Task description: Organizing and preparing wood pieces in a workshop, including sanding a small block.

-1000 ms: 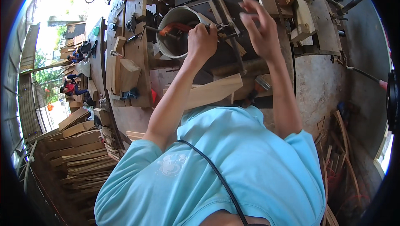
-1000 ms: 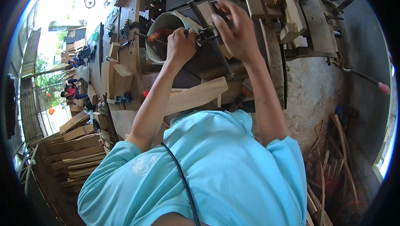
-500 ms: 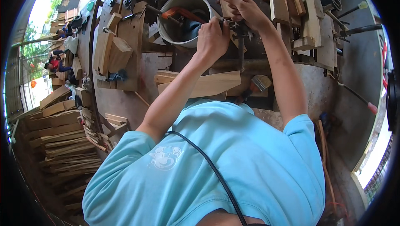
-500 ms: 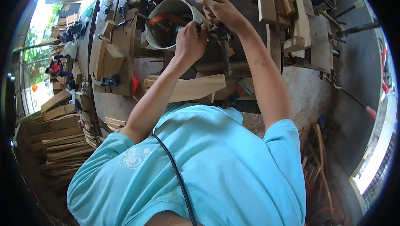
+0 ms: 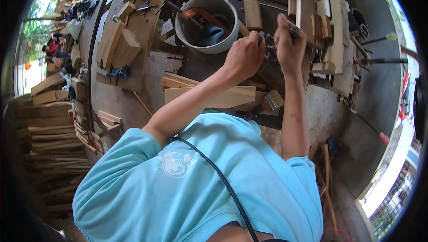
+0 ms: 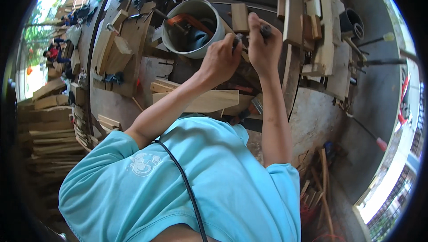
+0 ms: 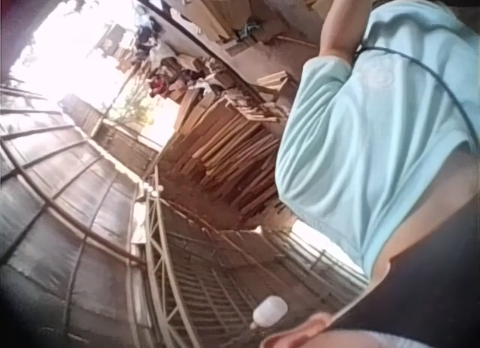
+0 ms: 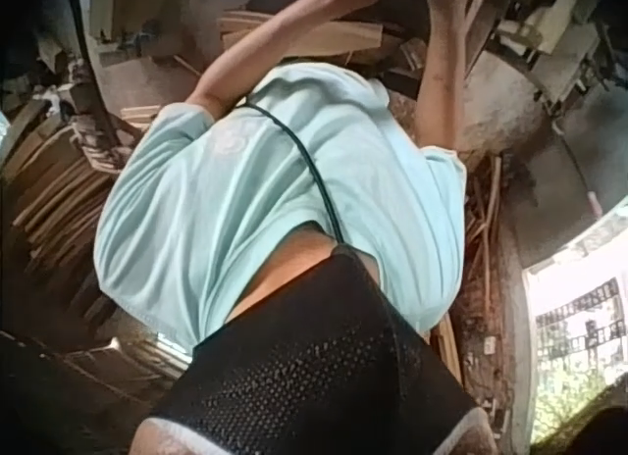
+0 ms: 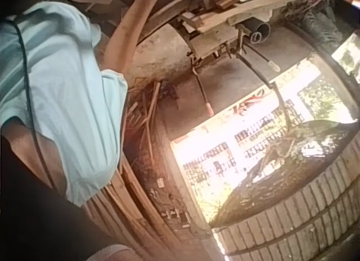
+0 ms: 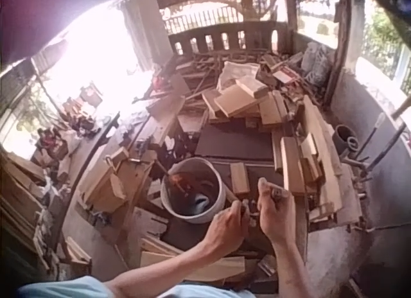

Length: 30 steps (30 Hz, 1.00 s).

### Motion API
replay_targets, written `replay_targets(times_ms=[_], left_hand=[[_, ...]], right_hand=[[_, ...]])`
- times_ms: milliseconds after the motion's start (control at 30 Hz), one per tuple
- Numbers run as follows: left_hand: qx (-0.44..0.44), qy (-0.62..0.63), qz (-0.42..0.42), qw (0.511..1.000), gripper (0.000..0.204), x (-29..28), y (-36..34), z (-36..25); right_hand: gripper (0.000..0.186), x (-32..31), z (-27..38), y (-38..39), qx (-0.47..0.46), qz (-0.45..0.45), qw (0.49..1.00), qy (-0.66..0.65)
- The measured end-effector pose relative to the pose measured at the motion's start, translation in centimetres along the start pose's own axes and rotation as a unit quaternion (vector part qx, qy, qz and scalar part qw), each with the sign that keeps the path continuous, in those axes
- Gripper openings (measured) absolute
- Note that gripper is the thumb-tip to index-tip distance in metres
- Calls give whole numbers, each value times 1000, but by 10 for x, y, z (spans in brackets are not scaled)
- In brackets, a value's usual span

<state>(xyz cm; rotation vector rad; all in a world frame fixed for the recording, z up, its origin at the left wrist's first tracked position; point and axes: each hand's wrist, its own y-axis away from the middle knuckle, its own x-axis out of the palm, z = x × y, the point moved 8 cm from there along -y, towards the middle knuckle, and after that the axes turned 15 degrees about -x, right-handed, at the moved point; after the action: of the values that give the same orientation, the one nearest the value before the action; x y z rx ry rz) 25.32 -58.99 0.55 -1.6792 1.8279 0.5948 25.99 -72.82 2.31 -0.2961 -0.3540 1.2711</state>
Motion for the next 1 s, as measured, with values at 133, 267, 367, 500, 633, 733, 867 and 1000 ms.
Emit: replay_targets(times_ms=[133,267,367,500,633,733,867,1000], left_hand=[[-31,23,34,999,25,5,7,-5],[-7,20,55,998,26,9,15,-11],[-3,49,54,997,26,13,17,-15],[-4,89,53,995,28,13,17,-22],[-6,87,66,994,33,15,15,-28],[-35,67,126,989,37,21,13,-32],[-83,51,157,983,37,48,16,-5],[-65,20,200,977,31,62,14,11]], right_hand=[[52,-9,15,7,-16,-39,995,96],[55,-16,46,3,-107,-103,977,151],[56,-24,59,6,-100,-156,960,208],[56,-34,70,11,-138,-178,947,229],[53,-45,67,7,-104,-173,975,89],[52,-52,75,2,-150,-147,971,110],[53,-47,103,-6,-212,-131,953,172],[55,-48,109,-18,-197,-104,968,116]])
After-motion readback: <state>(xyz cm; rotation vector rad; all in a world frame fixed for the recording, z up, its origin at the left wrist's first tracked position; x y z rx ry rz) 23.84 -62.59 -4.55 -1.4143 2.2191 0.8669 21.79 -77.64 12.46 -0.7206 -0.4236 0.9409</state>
